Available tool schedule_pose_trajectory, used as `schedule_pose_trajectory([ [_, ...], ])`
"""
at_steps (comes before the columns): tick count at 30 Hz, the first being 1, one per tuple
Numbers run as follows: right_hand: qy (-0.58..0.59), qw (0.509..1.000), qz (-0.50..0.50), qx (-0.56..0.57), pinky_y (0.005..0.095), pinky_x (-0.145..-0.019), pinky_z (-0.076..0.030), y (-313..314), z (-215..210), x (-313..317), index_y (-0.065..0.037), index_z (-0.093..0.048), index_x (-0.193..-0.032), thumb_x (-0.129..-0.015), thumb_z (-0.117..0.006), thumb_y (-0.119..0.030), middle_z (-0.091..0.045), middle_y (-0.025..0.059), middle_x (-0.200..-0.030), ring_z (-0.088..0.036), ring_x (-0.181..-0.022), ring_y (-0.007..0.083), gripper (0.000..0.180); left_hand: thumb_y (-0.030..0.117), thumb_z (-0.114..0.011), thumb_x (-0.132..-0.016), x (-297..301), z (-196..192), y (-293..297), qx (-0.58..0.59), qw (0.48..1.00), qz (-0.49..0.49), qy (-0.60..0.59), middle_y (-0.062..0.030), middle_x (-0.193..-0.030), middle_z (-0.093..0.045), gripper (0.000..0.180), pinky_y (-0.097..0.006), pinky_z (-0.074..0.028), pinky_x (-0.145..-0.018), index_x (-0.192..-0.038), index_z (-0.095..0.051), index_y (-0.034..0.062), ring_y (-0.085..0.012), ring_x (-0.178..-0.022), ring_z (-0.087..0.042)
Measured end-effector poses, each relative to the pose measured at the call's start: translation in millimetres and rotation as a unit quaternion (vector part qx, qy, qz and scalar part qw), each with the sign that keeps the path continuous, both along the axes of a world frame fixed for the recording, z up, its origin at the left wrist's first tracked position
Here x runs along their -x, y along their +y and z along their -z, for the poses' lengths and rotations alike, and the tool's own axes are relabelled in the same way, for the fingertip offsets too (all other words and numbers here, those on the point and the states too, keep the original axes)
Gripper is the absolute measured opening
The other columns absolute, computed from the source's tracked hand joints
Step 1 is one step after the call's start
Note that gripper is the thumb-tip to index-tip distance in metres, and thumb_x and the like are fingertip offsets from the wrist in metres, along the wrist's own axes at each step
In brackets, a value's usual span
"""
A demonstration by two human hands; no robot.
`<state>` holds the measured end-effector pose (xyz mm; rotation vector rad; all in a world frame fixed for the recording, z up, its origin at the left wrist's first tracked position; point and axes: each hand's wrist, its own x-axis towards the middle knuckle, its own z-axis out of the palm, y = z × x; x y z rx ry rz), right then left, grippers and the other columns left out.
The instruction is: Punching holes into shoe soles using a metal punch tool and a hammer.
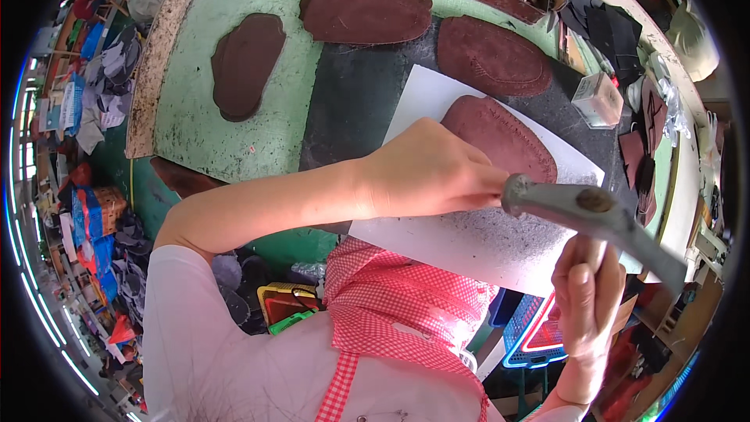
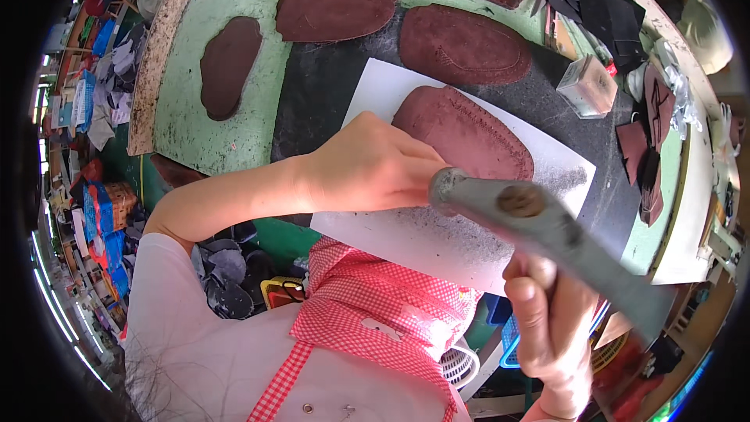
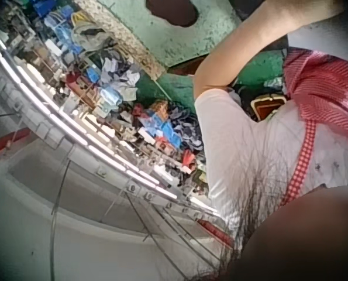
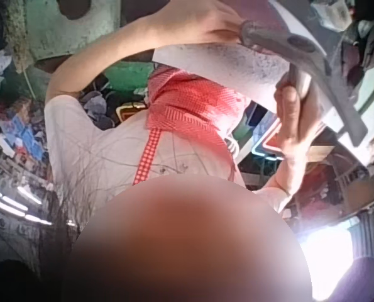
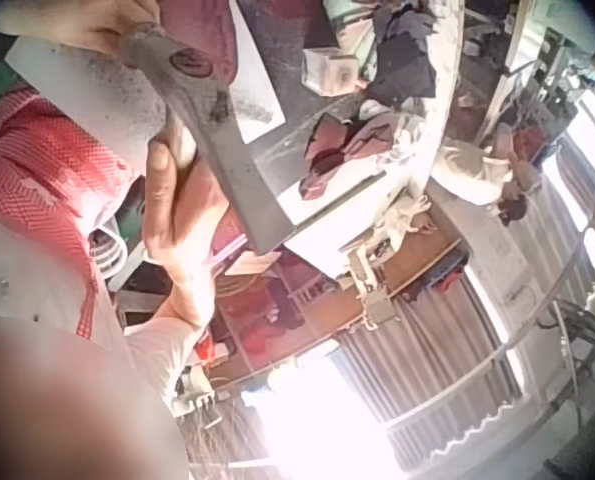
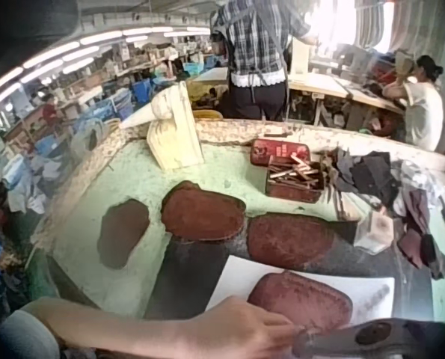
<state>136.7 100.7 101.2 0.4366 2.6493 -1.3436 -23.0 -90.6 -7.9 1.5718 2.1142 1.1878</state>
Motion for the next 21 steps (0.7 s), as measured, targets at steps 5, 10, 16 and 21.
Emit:
schedule_pose_trajectory([
  [5,0.143,0.975,0.066,0.159,0.0183,-0.041,-0.03,6,2,-9,0.003,-0.046,-0.097,-0.096,-0.053,-0.044,-0.045,0.0043,-0.061,-0.039,-0.045,0.0067,0.047,0.011,-0.065,-0.088,13,0,-3,0.015,0.973,0.011,-0.228,-0.0062,-0.09,-0.071,0.013,-0.026,-0.055,-0.073,-0.1,-0.065,0.0051,-0.0185,-0.083,-0.071],
  [10,0.026,0.901,-0.315,0.298,0.0317,-0.045,-0.042,86,-24,11,0.0,-0.066,-0.08,-0.084,-0.063,-0.012,-0.06,0.0087,-0.065,-0.057,-0.051,0.0152,0.013,0.016,-0.069,-0.084,6,-10,3,0.006,0.996,0.014,-0.086,-0.0007,-0.086,-0.07,0.016,-0.028,-0.054,-0.063,-0.098,-0.066,0.0086,-0.019,-0.07,-0.068],
  [16,0.108,0.992,0.035,0.064,0.0205,-0.041,-0.022,-8,14,0,0.0,-0.045,-0.088,-0.097,-0.048,-0.046,-0.039,0.0001,-0.058,-0.031,-0.043,0.005,0.047,0.014,-0.068,-0.086,6,2,-9,0.004,0.995,0.005,-0.095,-0.003,-0.085,-0.07,0.015,-0.027,-0.054,-0.065,-0.099,-0.066,0.0072,-0.019,-0.074,-0.07],
  [21,0.175,0.982,-0.043,0.05,0.0224,-0.049,-0.03,23,-5,-13,0.001,-0.054,-0.078,-0.094,-0.051,-0.046,-0.036,-0.0003,-0.051,-0.029,-0.04,0.0065,0.05,0.012,-0.064,-0.089,14,-3,-10,-0.001,0.975,0.02,-0.221,-0.0076,-0.088,-0.071,0.012,-0.027,-0.054,-0.071,-0.098,-0.065,0.0048,-0.0171,-0.082,-0.071],
])
